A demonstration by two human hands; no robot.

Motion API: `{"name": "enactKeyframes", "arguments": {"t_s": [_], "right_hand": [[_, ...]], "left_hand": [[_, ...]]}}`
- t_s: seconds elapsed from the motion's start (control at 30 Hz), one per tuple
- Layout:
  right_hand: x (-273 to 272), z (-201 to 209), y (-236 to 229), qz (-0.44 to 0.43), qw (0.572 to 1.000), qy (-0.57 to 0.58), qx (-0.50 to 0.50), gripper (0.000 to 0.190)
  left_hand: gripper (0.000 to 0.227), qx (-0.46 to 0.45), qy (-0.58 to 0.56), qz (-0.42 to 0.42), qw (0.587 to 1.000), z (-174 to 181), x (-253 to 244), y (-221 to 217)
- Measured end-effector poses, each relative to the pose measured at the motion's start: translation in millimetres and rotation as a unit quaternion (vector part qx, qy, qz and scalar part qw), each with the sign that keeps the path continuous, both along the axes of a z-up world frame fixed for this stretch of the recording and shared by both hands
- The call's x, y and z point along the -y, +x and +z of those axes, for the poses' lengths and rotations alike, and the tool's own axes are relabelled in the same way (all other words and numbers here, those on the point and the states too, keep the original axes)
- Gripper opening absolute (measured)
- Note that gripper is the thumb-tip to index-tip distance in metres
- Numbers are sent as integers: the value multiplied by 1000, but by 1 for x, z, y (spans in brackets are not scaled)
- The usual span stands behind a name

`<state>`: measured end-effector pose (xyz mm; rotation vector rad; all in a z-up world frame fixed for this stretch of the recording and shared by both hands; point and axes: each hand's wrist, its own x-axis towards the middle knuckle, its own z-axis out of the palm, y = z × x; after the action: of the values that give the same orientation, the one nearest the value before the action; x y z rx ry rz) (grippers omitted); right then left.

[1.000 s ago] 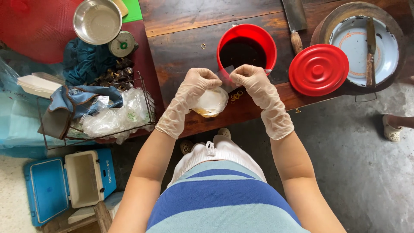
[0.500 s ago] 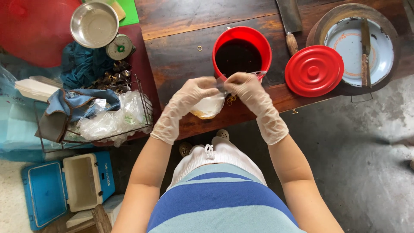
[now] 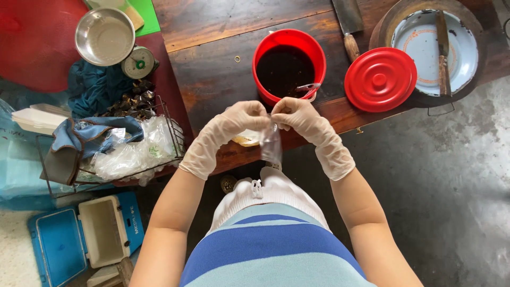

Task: The person wearing gloves cleans small dark items one at a time at a wooden table, dipping each into a red bucket of dark liquid and rubbing it by hand, occasionally ladling liquid over the items and wiping their gloves with a cloth, and placing cleaned items into a plastic bag.

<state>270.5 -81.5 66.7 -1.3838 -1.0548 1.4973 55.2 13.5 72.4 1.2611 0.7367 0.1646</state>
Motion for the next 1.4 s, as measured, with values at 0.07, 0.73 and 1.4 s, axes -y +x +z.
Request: {"name": "enactKeyframes", "arguments": {"t_s": [0.07, 0.73, 1.4], "right_hand": [[2, 4, 6, 11, 999, 8, -30, 15], [-66, 74, 2, 192, 978, 85, 4, 32], [-53, 81, 20, 206, 947, 5, 247, 29]], "left_hand": [[20, 28, -1, -37, 999, -4, 2, 0], [23, 155, 41, 128, 979, 1, -15, -24], [17, 26, 411, -29, 911, 69, -25, 5]]}}
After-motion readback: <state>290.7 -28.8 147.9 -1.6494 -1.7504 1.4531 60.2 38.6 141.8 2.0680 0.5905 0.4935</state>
